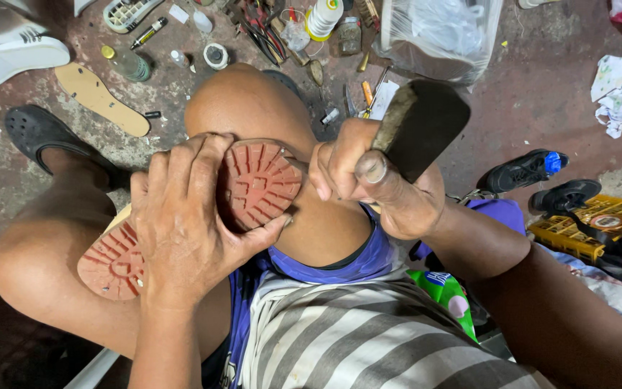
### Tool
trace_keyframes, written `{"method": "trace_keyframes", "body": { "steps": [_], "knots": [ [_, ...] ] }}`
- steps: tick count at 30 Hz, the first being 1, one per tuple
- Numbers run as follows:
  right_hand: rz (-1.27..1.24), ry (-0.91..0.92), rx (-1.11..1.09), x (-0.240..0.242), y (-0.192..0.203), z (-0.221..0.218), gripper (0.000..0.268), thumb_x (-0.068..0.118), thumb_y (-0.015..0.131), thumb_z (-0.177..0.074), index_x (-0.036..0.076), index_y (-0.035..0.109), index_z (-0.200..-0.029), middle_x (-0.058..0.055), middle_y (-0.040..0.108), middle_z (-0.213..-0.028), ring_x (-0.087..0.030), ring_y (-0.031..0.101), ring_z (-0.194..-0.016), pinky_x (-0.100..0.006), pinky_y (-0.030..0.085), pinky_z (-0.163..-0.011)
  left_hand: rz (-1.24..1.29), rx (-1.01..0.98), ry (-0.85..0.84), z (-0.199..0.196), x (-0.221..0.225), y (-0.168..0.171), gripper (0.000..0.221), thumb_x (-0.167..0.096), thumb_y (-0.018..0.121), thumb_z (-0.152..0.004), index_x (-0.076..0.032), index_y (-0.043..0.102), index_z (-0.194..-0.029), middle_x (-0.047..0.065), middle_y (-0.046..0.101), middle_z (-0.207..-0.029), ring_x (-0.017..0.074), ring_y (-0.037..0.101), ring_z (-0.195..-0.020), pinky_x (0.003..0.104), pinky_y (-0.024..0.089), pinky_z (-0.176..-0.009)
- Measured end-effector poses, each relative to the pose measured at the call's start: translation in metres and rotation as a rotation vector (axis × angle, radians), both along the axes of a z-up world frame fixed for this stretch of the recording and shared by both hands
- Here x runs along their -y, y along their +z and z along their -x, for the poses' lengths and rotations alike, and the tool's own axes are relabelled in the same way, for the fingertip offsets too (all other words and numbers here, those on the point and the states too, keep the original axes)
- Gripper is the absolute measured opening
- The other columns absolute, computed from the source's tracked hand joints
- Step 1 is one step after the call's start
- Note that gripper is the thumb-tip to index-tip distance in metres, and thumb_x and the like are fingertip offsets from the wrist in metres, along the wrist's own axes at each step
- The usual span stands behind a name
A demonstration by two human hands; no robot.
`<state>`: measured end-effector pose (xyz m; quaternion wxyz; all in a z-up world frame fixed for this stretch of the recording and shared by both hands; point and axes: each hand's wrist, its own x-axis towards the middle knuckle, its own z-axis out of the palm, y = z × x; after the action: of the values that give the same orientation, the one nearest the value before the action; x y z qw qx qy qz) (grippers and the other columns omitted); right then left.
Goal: The person trims the edge of a boot sole using a knife. They hold the boot on their lap and slice along the side of the rubber sole.
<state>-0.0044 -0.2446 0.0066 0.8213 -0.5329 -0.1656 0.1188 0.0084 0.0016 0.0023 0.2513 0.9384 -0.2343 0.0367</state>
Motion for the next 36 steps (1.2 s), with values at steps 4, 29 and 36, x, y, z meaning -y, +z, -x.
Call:
{"method": "trace_keyframes", "body": {
  "steps": [4,29,36],
  "knots": [
    [0.006,0.011,-0.022,0.001,-0.002,0.000,0.048,0.043,0.052,-0.117,0.004,0.050,-0.090,-0.001,0.042,-0.072,-0.013,0.043,-0.066,-0.031,0.042,-0.072,-0.008,0.000,0.000,0.002,0.001,0.001,0.095,-0.061,0.089,-0.066,-0.005,0.057,-0.135,0.011,0.062,-0.125,0.0312,0.056,-0.112,0.045,0.037,-0.087],
    [0.300,0.051,0.735,0.000,0.018,0.034,0.036,0.033,0.061,-0.106,0.003,0.061,-0.087,-0.007,0.055,-0.082,-0.026,0.059,-0.072,-0.042,0.051,-0.077,-0.046,0.035,0.027,0.016,0.005,0.001,0.094,-0.055,0.091,-0.066,-0.006,0.055,-0.137,0.012,0.060,-0.130,0.0343,0.056,-0.114,0.048,0.041,-0.094],
    [0.528,0.040,0.809,-0.019,0.009,0.048,0.035,0.030,0.080,-0.097,0.005,0.058,-0.086,-0.007,0.053,-0.082,-0.029,0.059,-0.075,-0.042,0.050,-0.081,-0.091,0.068,0.001,0.016,0.008,-0.001,0.094,-0.059,0.091,-0.068,-0.006,0.055,-0.136,0.011,0.061,-0.128,0.0339,0.056,-0.111,0.048,0.041,-0.093]
  ]
}}
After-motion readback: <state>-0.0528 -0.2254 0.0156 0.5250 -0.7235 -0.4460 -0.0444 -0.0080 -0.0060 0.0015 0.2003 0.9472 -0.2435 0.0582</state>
